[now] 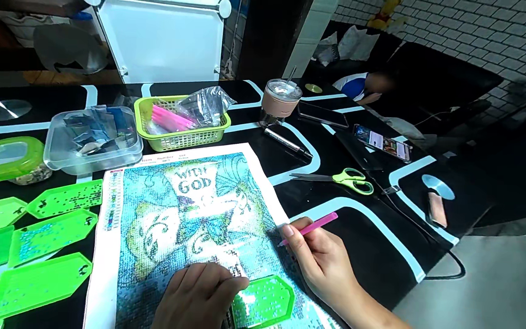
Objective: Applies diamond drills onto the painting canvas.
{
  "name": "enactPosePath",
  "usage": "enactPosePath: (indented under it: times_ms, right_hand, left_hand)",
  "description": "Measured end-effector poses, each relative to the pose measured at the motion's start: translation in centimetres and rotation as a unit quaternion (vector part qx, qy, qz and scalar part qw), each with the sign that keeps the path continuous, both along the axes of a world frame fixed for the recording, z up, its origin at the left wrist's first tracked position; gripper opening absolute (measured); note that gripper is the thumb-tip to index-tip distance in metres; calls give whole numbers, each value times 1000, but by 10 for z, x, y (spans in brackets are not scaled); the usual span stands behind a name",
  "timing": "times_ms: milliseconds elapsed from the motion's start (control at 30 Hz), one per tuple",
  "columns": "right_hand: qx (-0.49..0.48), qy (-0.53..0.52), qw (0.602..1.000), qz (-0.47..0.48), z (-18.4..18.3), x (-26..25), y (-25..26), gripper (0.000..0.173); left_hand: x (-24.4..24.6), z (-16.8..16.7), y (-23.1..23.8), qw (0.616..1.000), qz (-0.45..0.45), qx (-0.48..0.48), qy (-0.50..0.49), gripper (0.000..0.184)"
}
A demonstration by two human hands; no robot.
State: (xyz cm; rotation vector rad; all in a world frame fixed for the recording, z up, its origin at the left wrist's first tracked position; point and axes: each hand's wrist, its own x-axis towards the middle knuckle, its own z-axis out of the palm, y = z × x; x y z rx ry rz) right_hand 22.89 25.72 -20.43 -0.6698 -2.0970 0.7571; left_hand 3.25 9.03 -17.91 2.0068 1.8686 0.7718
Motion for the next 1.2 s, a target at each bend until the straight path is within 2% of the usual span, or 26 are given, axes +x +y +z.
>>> enactPosePath:
  times_ms: [33,100,133,200,300,400,500,800,933,1033,1133,1200]
  right_hand:
    - [-14,-8,1000,-1,2,1,0,30]
    - [-108,-13,994,-10,11,3,3,26]
    - [-162,-3,987,-15,16,4,4,24]
    - [-195,44,980,-8,19,4,1,26]
    - [-167,91,978,82,16,0,-24,27]
    - [-116,67,978,159,12,-4,-42,30]
    - [-75,44,982,167,6,-4,-45,30]
    - [-52,32,981,182,5,-2,-45,31]
    - [-47,35,982,182,4,-3,-45,31]
    - [-138,78,973,168,7,-2,-44,29]
    - [-242,118,959,94,16,-2,-29,26]
    - [-245,106,963,25,21,0,-11,29]
  left_hand:
    - [0,0,0,1000,-1,1,0,47]
    - [0,0,0,1000,0,1,1,47]
    - [0,0,-1,1000,1,2,1,47]
    - [1,-1,-1,1000,2,8,-3,47]
    - [1,-2,-1,1000,5,17,-5,46]
    - [1,-4,0,1000,5,25,-4,46]
    - [1,-4,0,1000,7,29,-6,46]
    - [2,-6,0,999,12,36,7,47]
    - [1,-7,0,999,8,35,8,46]
    - [1,-6,0,999,7,30,8,46]
    - [1,-4,1,1000,6,20,-3,47]
    - [0,-3,0,1000,3,15,-8,47]
